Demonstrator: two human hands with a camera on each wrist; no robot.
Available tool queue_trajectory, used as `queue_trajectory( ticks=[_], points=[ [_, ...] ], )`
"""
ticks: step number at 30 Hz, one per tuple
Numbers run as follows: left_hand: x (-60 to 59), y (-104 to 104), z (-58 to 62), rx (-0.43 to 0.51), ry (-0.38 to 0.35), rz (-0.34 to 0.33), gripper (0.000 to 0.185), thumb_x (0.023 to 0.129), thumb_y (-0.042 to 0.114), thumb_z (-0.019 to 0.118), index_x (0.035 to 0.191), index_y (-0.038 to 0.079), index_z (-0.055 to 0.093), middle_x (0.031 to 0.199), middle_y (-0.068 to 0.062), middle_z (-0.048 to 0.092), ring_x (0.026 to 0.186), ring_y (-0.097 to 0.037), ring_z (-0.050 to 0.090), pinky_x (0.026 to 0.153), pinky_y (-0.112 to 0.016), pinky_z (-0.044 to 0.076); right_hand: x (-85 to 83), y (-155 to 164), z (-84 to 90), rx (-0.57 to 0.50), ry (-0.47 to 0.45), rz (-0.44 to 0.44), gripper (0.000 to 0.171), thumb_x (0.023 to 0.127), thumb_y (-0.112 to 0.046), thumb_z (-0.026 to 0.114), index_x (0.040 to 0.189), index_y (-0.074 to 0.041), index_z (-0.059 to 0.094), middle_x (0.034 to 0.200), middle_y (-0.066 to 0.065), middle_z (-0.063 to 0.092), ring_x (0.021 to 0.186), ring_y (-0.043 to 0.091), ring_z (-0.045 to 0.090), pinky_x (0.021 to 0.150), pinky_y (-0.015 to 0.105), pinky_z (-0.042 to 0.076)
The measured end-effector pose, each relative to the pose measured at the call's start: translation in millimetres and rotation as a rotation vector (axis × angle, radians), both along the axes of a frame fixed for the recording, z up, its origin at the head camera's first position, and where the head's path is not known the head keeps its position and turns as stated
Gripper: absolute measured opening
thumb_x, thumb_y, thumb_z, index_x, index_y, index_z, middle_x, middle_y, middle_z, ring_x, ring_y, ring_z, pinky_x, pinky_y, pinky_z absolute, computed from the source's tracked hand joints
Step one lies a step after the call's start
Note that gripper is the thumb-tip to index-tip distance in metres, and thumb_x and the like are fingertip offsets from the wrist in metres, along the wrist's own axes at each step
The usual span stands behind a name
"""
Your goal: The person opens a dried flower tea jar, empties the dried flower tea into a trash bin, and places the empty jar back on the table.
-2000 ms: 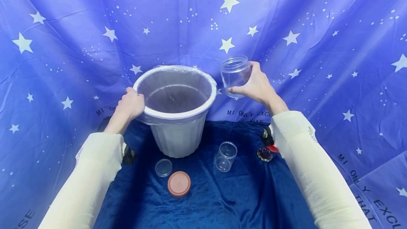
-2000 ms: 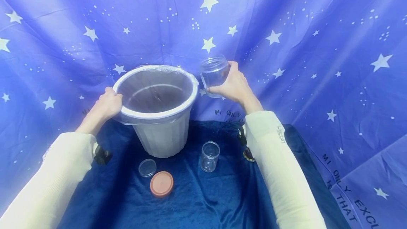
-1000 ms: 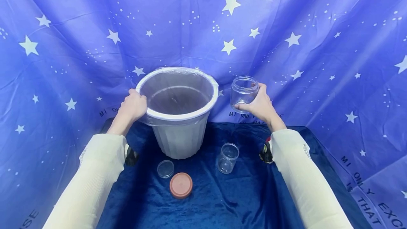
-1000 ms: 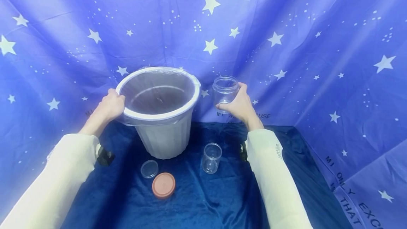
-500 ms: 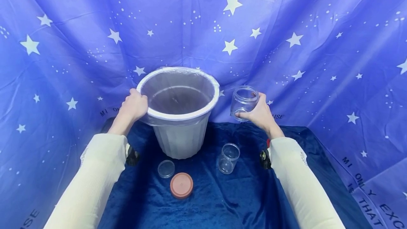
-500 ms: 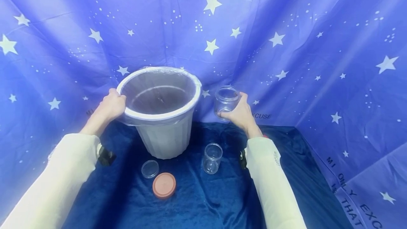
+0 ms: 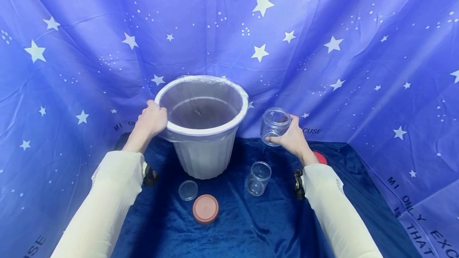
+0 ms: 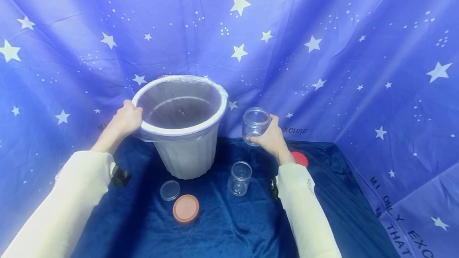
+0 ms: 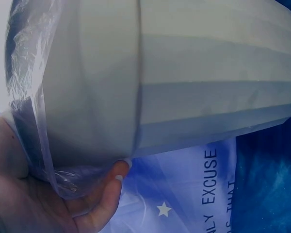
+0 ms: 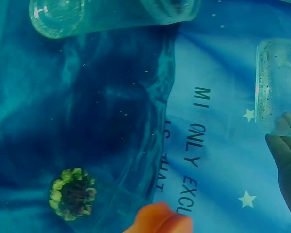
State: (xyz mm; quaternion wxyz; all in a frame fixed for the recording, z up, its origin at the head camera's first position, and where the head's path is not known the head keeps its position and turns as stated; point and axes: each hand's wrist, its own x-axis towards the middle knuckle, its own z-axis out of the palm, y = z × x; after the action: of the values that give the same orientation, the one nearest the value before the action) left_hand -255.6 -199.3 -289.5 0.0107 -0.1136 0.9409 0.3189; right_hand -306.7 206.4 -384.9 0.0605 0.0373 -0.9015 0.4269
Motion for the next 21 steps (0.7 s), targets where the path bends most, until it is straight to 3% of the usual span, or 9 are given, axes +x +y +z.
queue_trajectory(
  ticks=[11,21],
  points=[
    [2.3,3,-1.4,0.007,-0.002,0.001,0.063,0.102,0.027,0.024,0.146,-0.016,0.012,0.142,-0.042,0.037,0.133,-0.057,0.036,0.11,-0.063,0.031,6.4,6,-33.7,0.041,-0.061,-0.029,0.111,0.066,-0.027,0.088,0.147,0.001,0.017,0.135,0.032,0.05,0.127,0.045,0.049,0.109,0.057,0.038],
    [0.3,2,-0.5,0.005,0.008,0.011,0.063,0.101,0.027,0.024,0.146,-0.015,0.013,0.142,-0.041,0.038,0.133,-0.057,0.037,0.11,-0.063,0.031,7.4,6,-54.8,0.081,-0.06,-0.043,0.112,0.067,-0.026,0.087,0.149,0.002,0.016,0.135,0.034,0.05,0.127,0.048,0.049,0.108,0.058,0.039]
  ],
)
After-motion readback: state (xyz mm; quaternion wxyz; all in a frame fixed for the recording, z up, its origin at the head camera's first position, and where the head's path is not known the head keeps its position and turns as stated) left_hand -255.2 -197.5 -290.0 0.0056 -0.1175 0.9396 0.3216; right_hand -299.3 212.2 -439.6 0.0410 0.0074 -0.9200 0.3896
